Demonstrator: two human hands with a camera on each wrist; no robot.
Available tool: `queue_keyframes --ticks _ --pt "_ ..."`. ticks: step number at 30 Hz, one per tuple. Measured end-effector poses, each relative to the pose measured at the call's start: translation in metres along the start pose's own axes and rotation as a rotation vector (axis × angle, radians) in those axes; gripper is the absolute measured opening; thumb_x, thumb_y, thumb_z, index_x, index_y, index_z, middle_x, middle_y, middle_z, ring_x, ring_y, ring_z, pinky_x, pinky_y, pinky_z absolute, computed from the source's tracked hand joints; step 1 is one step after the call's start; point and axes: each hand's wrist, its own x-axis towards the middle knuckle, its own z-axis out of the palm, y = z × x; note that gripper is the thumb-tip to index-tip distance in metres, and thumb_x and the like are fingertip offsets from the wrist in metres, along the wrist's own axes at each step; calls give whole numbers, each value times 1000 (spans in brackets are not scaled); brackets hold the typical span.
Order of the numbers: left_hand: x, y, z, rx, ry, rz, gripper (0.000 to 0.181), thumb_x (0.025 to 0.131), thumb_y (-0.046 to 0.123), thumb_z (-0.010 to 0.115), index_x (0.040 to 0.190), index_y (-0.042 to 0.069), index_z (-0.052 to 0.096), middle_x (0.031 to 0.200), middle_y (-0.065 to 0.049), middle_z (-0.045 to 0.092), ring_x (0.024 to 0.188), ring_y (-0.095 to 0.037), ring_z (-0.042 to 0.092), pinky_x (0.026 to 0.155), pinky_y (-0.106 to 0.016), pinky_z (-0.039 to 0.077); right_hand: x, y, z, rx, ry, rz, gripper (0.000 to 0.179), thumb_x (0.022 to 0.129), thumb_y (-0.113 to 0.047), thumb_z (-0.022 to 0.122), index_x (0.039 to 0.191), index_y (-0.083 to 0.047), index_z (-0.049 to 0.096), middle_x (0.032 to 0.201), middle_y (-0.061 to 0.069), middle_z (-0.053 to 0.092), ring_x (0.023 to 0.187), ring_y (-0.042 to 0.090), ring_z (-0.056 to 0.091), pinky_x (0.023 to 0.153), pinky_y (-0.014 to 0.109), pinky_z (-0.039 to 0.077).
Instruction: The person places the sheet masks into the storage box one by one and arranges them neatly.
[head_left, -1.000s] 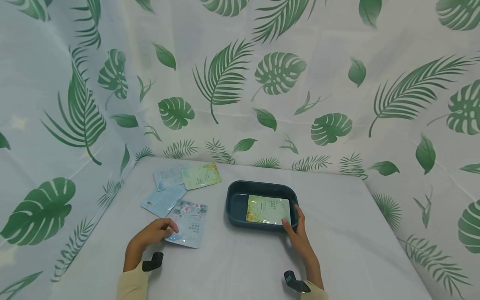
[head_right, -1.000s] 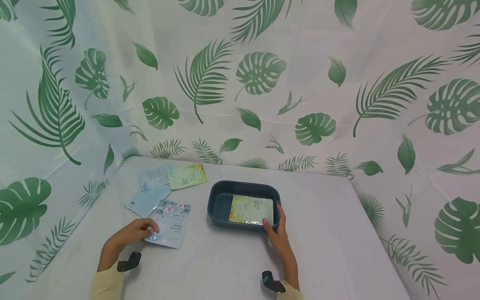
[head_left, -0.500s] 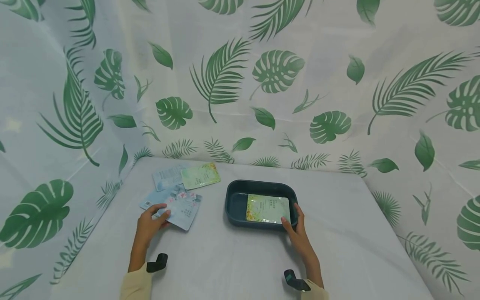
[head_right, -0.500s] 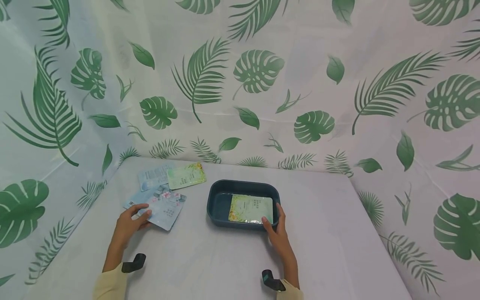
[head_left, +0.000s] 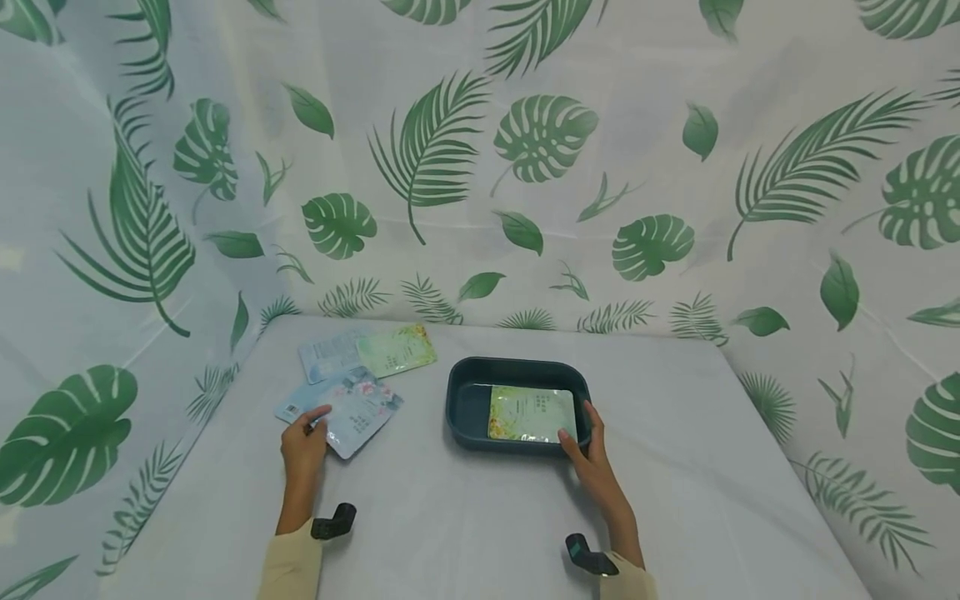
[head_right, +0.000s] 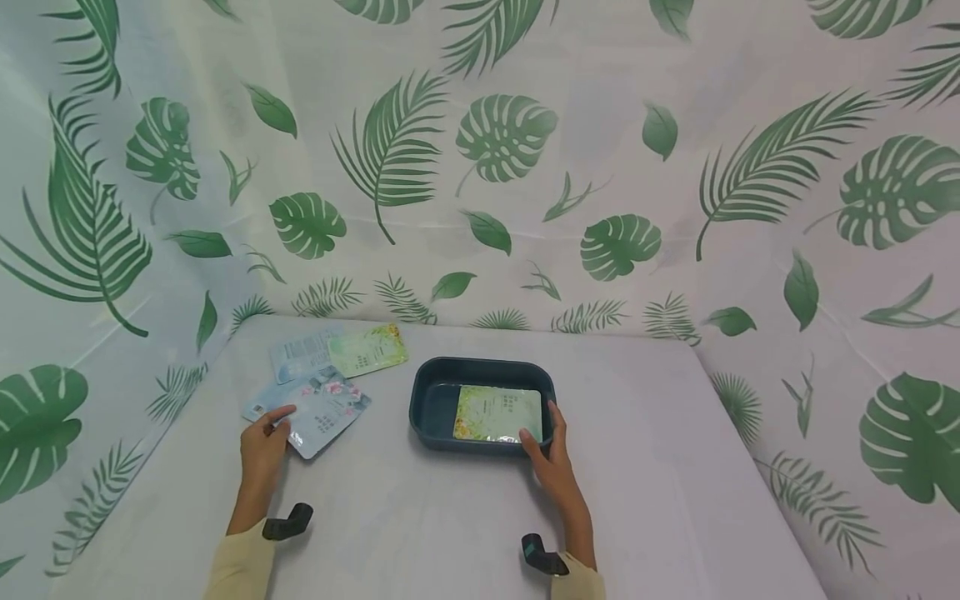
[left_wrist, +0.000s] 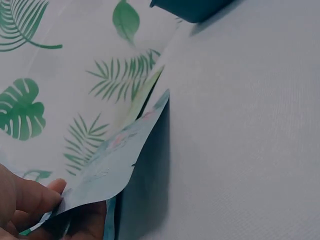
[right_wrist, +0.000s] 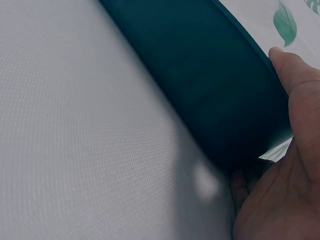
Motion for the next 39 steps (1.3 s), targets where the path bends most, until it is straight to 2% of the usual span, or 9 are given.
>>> queue_keyframes --ticks 3,6,10,14,17,20,22,29,39 --pt "0 4 3 33 9 58 32 97 9 54 127 0 60 124 -25 58 109 -35 56 85 -39 48 1 -2 -1 3 5 -7 76 101 -41 49 156 -28 -2 165 14 -7 151 38 -6 116 65 4" --pt "1 7 6 35 25 114 41 93 7 61 132 -1 52 141 -28 48 133 -42 43 107 -51 35 3 -4 -1 6 5 -24 76 101 -41 50 156 -28 0 165 14 -6 151 38 -6 116 64 4" --pt "2 14 8 -44 33 165 60 90 -1 62 145 3 37 152 -26 36 139 -44 36 111 -54 32 6 -5 -3 5 -3 -33 76 101 -40 50 156 -28 -1 164 15 -7 151 39 -6 116 64 5" --pt "3 26 12 -134 -58 214 79 90 -2 61 155 13 18 162 -18 19 147 -40 23 116 -53 24 1 -18 -7 13 -15 -14 77 101 -37 50 157 -24 -1 164 18 -7 151 41 -6 116 65 4" --pt "2 38 19 -190 -163 198 83 92 -2 60 156 19 12 159 -17 25 142 -36 34 112 -41 36 -7 -34 -10 22 -26 -2 76 101 -33 50 157 -18 0 163 20 -8 150 42 -7 116 65 3" --pt "1 50 30 -257 -259 181 82 91 -5 60 154 21 15 150 -17 39 127 -34 51 90 -24 51 -13 -45 -11 21 -25 -5 75 102 -30 49 157 -15 1 163 21 -8 150 43 -7 116 65 4" --pt "1 57 40 -286 -310 197 78 90 -6 61 152 19 20 143 -16 46 119 -32 58 76 -16 52 -13 -45 -11 16 -21 -5 74 102 -30 49 156 -15 1 163 21 -7 150 42 -7 116 64 4" --pt "0 75 84 -305 -434 296 72 87 1 69 146 13 29 139 -22 51 112 -38 63 80 -29 55 -6 -27 -10 36 -11 13 76 101 -31 51 156 -16 1 163 21 -6 150 43 -6 116 64 3" --pt "-10 81 131 -126 -539 356 62 87 12 73 139 18 40 128 -22 59 98 -32 69 79 -40 57 0 7 -1 40 20 -31 78 99 -39 53 157 -25 2 164 17 -4 150 42 -4 116 65 5"
